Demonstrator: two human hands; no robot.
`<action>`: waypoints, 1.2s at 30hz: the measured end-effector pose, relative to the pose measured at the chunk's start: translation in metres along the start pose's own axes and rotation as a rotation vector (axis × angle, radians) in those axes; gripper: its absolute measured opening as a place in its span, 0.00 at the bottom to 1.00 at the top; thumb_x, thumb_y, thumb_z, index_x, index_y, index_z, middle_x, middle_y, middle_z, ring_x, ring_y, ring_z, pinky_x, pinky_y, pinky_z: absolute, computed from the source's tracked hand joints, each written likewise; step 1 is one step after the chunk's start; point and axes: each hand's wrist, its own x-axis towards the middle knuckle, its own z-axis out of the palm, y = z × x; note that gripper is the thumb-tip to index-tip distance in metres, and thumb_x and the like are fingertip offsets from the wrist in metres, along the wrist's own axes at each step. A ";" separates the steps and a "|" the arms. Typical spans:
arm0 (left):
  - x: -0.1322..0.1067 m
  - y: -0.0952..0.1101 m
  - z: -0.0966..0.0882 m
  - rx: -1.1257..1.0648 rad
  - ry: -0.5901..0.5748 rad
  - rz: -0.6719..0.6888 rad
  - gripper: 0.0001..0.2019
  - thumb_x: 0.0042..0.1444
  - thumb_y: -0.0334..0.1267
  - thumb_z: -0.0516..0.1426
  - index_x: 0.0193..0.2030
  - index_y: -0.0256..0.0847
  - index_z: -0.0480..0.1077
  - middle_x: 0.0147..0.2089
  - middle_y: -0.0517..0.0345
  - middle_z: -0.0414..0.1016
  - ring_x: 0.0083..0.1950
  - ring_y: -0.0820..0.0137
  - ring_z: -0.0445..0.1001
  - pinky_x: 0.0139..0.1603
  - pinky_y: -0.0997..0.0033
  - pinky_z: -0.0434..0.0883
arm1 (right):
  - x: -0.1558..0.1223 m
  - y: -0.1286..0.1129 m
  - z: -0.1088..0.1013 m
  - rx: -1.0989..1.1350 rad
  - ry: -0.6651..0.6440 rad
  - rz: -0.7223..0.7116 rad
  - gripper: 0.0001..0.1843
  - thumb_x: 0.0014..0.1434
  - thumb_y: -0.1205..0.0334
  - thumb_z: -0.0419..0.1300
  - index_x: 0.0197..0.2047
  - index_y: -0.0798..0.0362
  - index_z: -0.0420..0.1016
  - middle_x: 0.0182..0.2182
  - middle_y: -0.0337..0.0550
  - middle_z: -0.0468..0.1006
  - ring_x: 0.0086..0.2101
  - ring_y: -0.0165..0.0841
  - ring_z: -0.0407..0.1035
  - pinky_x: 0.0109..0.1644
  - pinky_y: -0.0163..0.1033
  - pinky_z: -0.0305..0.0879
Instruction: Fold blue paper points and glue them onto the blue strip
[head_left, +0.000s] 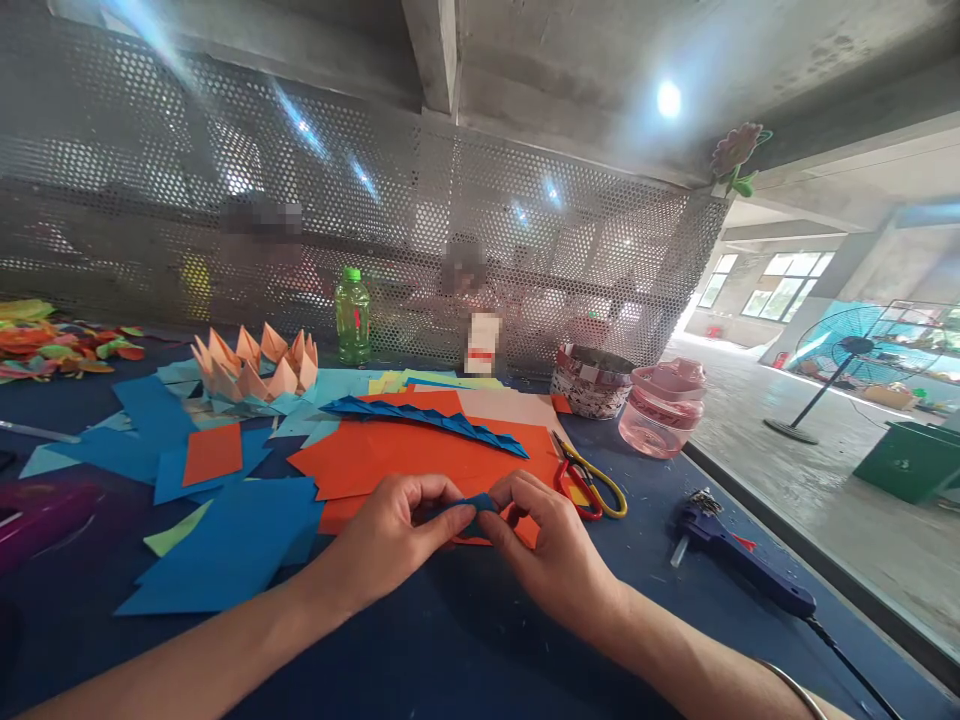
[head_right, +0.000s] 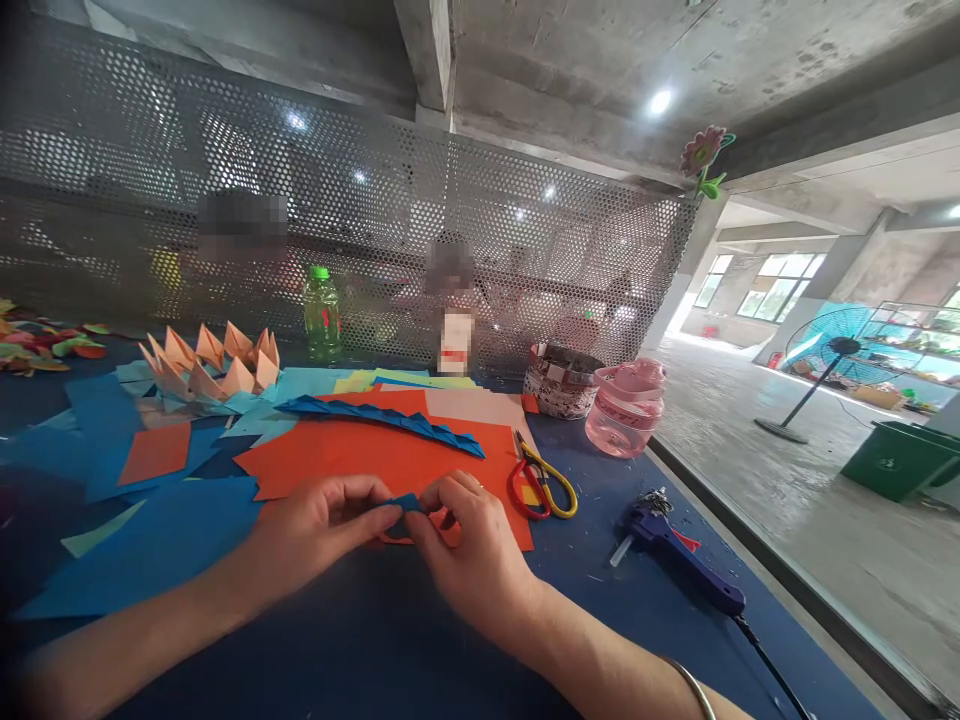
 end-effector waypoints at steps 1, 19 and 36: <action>0.000 0.000 0.000 0.018 0.007 0.006 0.13 0.54 0.46 0.56 0.28 0.38 0.73 0.26 0.61 0.73 0.32 0.69 0.72 0.33 0.75 0.65 | 0.000 -0.001 0.000 0.032 -0.017 0.026 0.06 0.58 0.63 0.56 0.30 0.54 0.68 0.29 0.39 0.73 0.30 0.29 0.65 0.36 0.34 0.62; -0.001 0.002 0.001 0.062 0.078 0.046 0.14 0.54 0.47 0.55 0.27 0.38 0.70 0.24 0.63 0.68 0.30 0.71 0.66 0.32 0.74 0.62 | 0.004 0.000 0.002 0.212 -0.056 0.219 0.08 0.54 0.58 0.60 0.34 0.54 0.73 0.29 0.37 0.75 0.29 0.27 0.65 0.35 0.34 0.61; -0.001 -0.002 0.003 0.052 0.122 0.052 0.13 0.54 0.46 0.57 0.26 0.40 0.72 0.23 0.64 0.68 0.28 0.73 0.65 0.29 0.77 0.62 | 0.003 0.001 0.004 0.111 0.011 0.171 0.07 0.53 0.58 0.63 0.32 0.52 0.73 0.30 0.37 0.76 0.30 0.29 0.67 0.36 0.36 0.63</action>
